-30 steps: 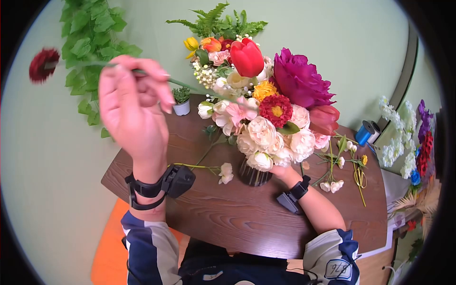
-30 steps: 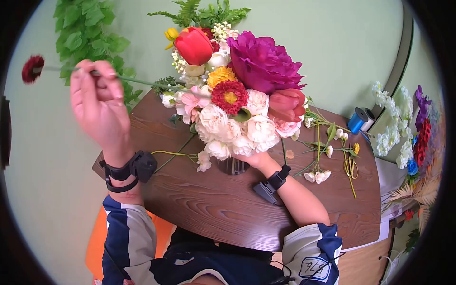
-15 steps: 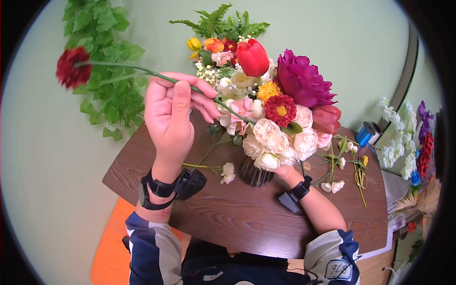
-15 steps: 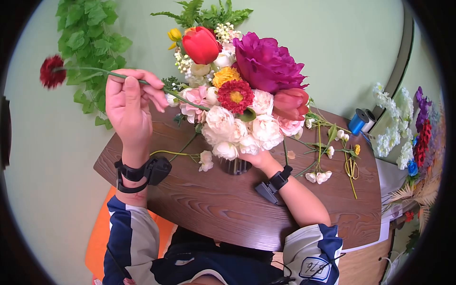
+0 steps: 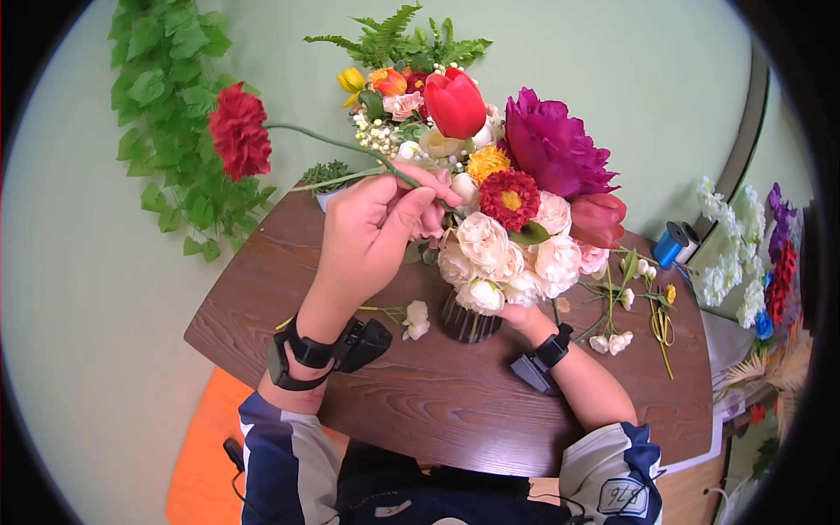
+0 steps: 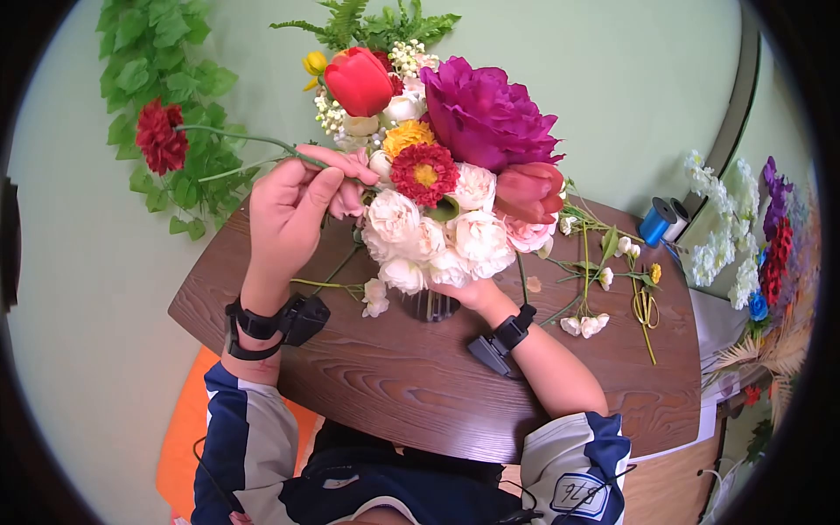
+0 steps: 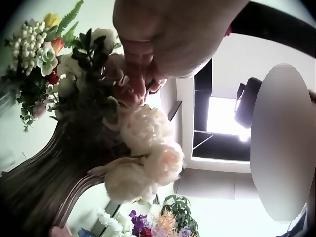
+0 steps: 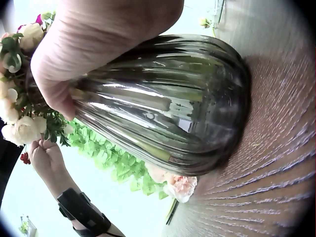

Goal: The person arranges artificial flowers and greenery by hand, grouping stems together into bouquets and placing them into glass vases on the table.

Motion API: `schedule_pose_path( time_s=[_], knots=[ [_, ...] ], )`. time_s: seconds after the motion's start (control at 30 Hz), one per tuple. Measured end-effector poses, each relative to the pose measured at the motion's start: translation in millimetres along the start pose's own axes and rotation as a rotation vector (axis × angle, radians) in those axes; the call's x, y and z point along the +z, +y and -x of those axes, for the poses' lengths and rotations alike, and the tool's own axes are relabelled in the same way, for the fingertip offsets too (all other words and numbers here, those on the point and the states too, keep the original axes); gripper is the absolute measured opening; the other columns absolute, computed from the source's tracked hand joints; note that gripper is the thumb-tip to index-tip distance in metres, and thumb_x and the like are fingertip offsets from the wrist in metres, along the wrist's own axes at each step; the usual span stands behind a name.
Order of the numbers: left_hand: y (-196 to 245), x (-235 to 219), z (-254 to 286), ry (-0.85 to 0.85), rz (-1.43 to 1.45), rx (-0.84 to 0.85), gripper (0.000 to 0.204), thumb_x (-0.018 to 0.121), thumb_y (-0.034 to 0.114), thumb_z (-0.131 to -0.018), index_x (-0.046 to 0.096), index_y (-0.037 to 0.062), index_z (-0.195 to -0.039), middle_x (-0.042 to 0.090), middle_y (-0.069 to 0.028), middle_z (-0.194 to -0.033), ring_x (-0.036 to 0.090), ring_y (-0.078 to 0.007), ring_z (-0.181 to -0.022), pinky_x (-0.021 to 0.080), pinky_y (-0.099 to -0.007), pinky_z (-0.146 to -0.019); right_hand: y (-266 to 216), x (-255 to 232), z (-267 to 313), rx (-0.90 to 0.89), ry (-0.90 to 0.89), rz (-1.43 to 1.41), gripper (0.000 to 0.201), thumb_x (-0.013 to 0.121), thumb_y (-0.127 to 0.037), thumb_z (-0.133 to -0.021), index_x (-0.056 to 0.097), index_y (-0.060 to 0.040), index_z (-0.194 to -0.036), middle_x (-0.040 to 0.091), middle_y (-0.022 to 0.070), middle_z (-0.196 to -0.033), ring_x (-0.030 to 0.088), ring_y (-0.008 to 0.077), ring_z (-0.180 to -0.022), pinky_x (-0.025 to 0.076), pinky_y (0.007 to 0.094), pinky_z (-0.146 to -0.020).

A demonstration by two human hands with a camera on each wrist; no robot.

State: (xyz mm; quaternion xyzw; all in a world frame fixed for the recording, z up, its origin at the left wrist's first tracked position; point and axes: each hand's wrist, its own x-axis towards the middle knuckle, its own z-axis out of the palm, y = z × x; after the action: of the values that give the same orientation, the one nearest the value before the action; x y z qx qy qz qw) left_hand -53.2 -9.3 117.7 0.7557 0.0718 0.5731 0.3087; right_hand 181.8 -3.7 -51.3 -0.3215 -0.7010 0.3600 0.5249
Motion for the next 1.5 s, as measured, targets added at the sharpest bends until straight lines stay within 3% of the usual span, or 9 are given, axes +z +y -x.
schedule_pose_path(
  time_s=[0.1,0.27,0.37,0.63,0.73,0.93,0.97,1.1,1.5],
  knots=[
    [0.0,-5.7,-9.5,-0.037,-0.312,0.183,0.013,0.047,0.002,-0.090,0.058,-0.0050,-0.089,0.061,-0.0098,-0.085,0.057,-0.0110,-0.068,0.046,-0.0215,-0.061,7.6,-2.2,-1.0,0.004,-0.003,-0.022,0.069,0.071,-0.018,-0.070,0.040,-0.0039,-0.130,0.044,0.0118,-0.131,0.041,0.0255,-0.120,0.029,0.0357,-0.103],
    [21.2,-1.2,-21.7,-0.101,-0.215,-0.054,0.012,0.049,0.002,-0.088,0.059,-0.0051,-0.085,0.059,-0.0066,-0.081,0.056,-0.0093,-0.065,0.043,-0.0210,-0.059,13.7,-4.4,0.6,0.111,-0.012,-0.246,0.070,0.073,-0.019,-0.069,0.040,-0.0037,-0.130,0.044,0.0119,-0.131,0.041,0.0255,-0.120,0.029,0.0357,-0.103],
    [23.3,-4.2,-34.9,-0.133,-0.286,0.031,0.012,0.049,0.002,-0.088,0.058,-0.0057,-0.084,0.059,-0.0059,-0.081,0.053,-0.0080,-0.062,0.042,-0.0209,-0.058,5.2,-2.9,3.6,0.004,0.020,0.026,0.072,0.074,-0.019,-0.068,0.041,-0.0034,-0.129,0.045,0.0120,-0.130,0.041,0.0254,-0.120,0.028,0.0358,-0.103],
    [14.4,3.2,-34.0,-0.199,-0.278,-0.065,0.009,0.054,0.002,-0.083,0.061,-0.0039,-0.082,0.061,-0.0060,-0.076,0.052,-0.0107,-0.065,0.041,-0.0228,-0.058,8.0,-2.6,2.3,0.033,0.014,-0.005,0.072,0.074,-0.019,-0.068,0.040,-0.0044,-0.130,0.043,0.0115,-0.132,0.040,0.0255,-0.121,0.028,0.0361,-0.104],
    [8.9,5.5,-26.2,-0.293,-0.590,0.294,0.005,0.060,0.001,-0.076,0.063,-0.0016,-0.078,0.063,-0.0076,-0.075,0.053,-0.0178,-0.071,0.043,-0.0271,-0.060,-2.1,1.0,-2.0,0.032,0.011,-0.099,0.073,0.073,-0.020,-0.068,0.039,-0.0054,-0.131,0.042,0.0110,-0.133,0.039,0.0259,-0.121,0.027,0.0359,-0.104],
    [25.7,12.3,-15.5,-0.086,-0.378,0.101,0.016,0.065,0.000,-0.068,0.064,0.0027,-0.084,0.064,-0.0067,-0.085,0.055,-0.0199,-0.080,0.043,-0.0278,-0.072,-2.2,-0.3,-1.3,0.026,-0.005,0.007,0.073,0.073,-0.020,-0.069,0.038,-0.0070,-0.132,0.042,0.0106,-0.133,0.039,0.0263,-0.122,0.026,0.0358,-0.105],
    [30.1,11.5,-16.8,-0.077,-0.339,0.121,0.015,0.066,0.000,-0.072,0.062,0.0034,-0.087,0.061,-0.0041,-0.081,0.058,-0.0129,-0.082,0.046,-0.0241,-0.067,-2.2,-0.9,-0.9,0.027,-0.005,0.018,0.073,0.073,-0.020,-0.069,0.038,-0.0070,-0.132,0.042,0.0107,-0.133,0.039,0.0263,-0.122,0.026,0.0358,-0.105],
    [23.7,4.6,-13.9,0.022,-0.108,0.250,0.016,0.068,0.001,-0.073,0.062,0.0012,-0.088,0.064,-0.0059,-0.085,0.060,-0.0141,-0.076,0.047,-0.0253,-0.067,9.3,-1.5,-1.1,0.057,-0.007,-0.137,0.072,0.073,-0.021,-0.069,0.040,-0.0071,-0.131,0.042,0.0109,-0.132,0.039,0.0265,-0.122,0.026,0.0360,-0.105],
    [-3.6,24.4,-4.1,0.123,-0.458,0.174,0.014,0.072,0.002,-0.068,0.068,0.0026,-0.081,0.064,-0.0051,-0.090,0.054,-0.0155,-0.089,0.045,-0.0285,-0.075,7.9,-2.5,0.9,0.037,0.007,0.009,0.076,0.075,-0.022,-0.066,0.039,-0.0069,-0.132,0.041,0.0110,-0.133,0.039,0.0259,-0.122,0.025,0.0360,-0.105]
  ],
)
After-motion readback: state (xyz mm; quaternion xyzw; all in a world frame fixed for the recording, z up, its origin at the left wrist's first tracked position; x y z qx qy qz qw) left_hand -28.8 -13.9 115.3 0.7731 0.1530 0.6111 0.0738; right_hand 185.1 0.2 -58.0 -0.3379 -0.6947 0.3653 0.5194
